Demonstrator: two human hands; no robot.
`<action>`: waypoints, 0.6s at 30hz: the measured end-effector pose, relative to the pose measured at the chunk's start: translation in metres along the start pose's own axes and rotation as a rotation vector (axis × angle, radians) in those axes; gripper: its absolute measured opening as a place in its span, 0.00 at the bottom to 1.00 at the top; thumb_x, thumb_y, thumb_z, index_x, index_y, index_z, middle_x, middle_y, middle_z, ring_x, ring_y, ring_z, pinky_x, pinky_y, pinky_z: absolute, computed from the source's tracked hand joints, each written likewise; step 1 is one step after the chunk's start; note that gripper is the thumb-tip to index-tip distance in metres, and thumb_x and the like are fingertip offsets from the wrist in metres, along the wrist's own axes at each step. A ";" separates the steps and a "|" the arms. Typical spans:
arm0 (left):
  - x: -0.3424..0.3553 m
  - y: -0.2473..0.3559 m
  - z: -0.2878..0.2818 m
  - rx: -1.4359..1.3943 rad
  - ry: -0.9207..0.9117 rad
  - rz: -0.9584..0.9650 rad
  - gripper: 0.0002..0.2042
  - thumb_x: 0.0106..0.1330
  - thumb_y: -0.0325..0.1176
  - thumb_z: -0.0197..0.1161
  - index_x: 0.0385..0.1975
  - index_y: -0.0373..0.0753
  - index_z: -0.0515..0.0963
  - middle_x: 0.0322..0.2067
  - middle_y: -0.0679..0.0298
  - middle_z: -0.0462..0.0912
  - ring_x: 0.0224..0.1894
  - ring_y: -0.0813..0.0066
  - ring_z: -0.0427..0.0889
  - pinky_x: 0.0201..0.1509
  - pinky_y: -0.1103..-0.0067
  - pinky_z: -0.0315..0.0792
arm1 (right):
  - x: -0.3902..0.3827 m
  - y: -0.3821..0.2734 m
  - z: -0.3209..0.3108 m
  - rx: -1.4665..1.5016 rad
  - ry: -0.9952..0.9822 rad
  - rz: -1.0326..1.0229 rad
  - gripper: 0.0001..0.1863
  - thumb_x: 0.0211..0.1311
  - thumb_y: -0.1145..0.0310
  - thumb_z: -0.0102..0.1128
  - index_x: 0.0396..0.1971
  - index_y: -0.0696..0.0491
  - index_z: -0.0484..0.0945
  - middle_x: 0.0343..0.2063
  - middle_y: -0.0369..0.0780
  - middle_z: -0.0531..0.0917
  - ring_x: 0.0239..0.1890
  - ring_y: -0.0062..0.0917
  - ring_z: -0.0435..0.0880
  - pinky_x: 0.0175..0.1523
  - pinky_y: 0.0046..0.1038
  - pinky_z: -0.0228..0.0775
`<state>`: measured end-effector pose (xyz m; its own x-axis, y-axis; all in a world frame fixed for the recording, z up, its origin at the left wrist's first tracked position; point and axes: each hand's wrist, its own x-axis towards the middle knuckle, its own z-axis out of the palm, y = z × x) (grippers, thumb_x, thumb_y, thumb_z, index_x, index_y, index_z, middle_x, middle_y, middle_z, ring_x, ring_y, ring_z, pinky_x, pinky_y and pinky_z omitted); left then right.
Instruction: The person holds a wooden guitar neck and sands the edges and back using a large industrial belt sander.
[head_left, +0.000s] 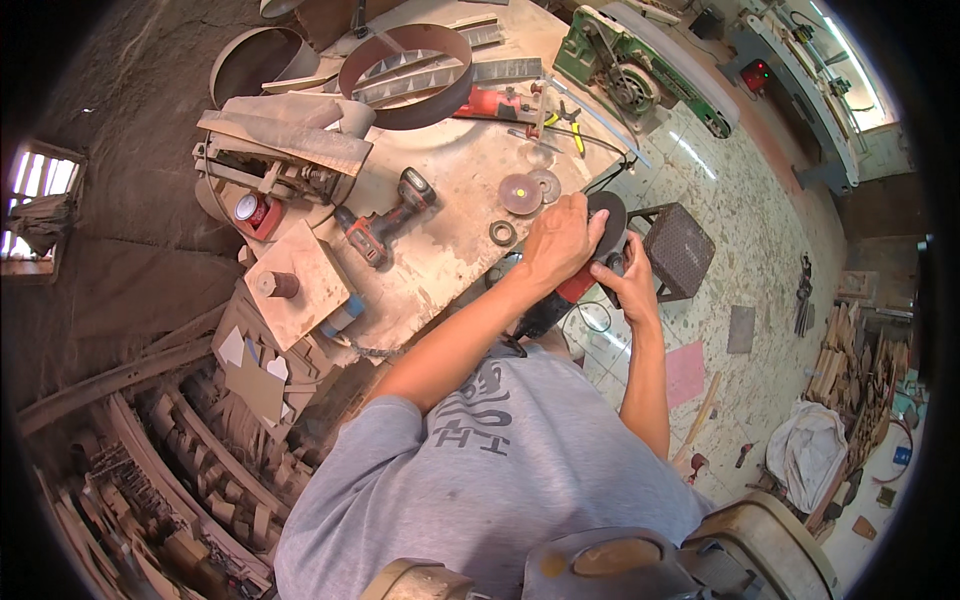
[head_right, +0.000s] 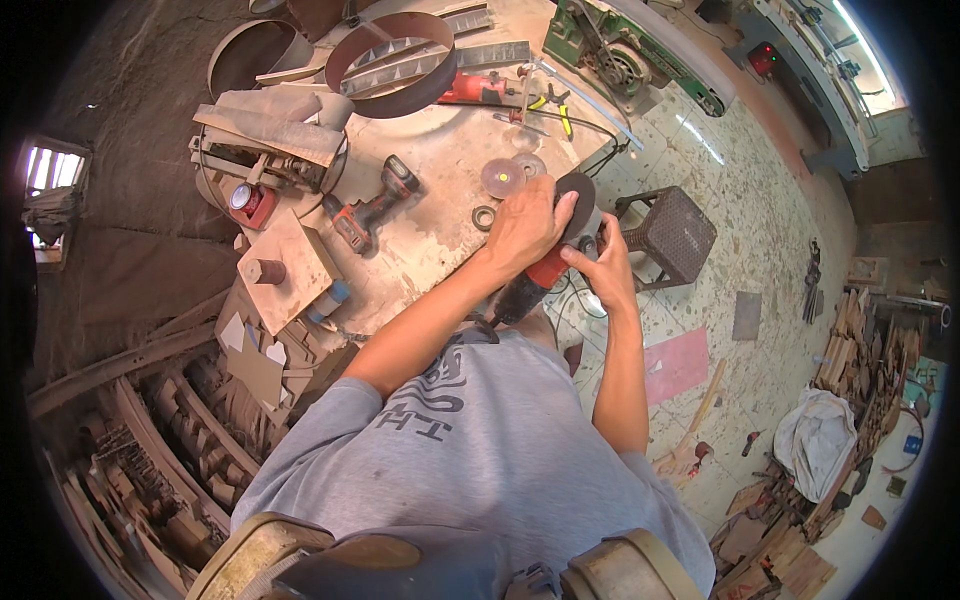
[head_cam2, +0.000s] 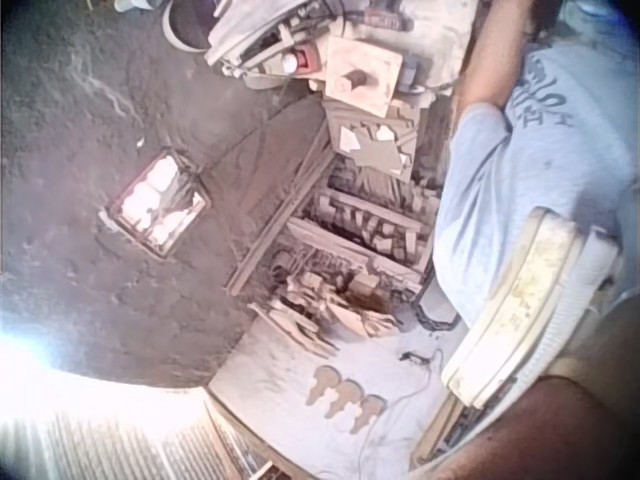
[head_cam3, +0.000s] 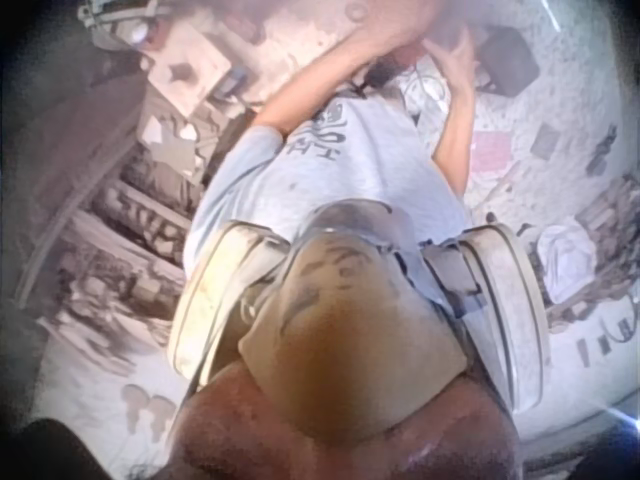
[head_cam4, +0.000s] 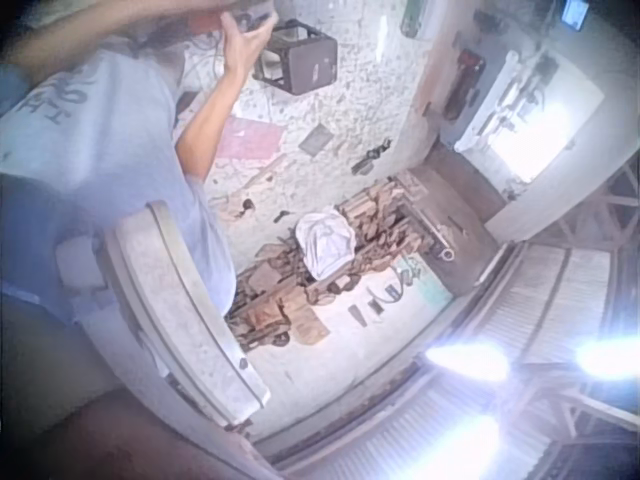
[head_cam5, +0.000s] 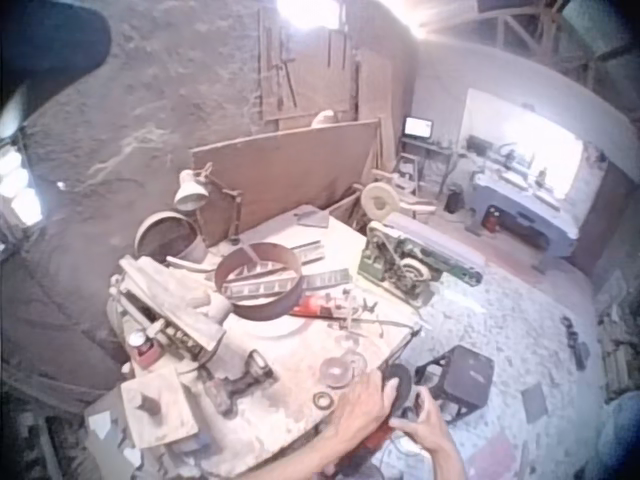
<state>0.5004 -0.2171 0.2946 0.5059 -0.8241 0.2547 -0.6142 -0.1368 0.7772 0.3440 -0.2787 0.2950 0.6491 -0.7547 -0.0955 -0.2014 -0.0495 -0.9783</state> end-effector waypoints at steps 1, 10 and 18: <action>0.002 0.000 0.000 0.048 -0.088 -0.034 0.22 0.69 0.47 0.56 0.34 0.27 0.76 0.30 0.38 0.79 0.33 0.43 0.82 0.37 0.59 0.75 | -0.002 0.000 0.000 0.005 0.007 0.008 0.38 0.44 0.68 0.77 0.56 0.60 0.66 0.50 0.43 0.76 0.53 0.28 0.74 0.60 0.30 0.64; -0.002 0.011 -0.008 0.016 -0.156 -0.033 0.20 0.70 0.46 0.53 0.38 0.29 0.73 0.34 0.39 0.79 0.37 0.40 0.80 0.41 0.58 0.74 | -0.009 0.013 -0.005 0.049 0.038 0.011 0.41 0.44 0.66 0.79 0.57 0.59 0.65 0.50 0.43 0.76 0.55 0.28 0.73 0.61 0.30 0.63; 0.005 -0.003 -0.011 0.003 -0.210 0.014 0.19 0.70 0.46 0.53 0.38 0.31 0.73 0.29 0.40 0.79 0.35 0.39 0.79 0.41 0.56 0.72 | -0.001 0.019 -0.002 0.091 0.014 0.005 0.41 0.42 0.67 0.80 0.57 0.59 0.67 0.50 0.42 0.76 0.53 0.28 0.74 0.61 0.30 0.63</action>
<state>0.5116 -0.2148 0.2995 0.3606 -0.9222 0.1397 -0.6222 -0.1263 0.7726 0.3378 -0.2800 0.2765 0.6382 -0.7636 -0.0981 -0.1369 0.0129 -0.9905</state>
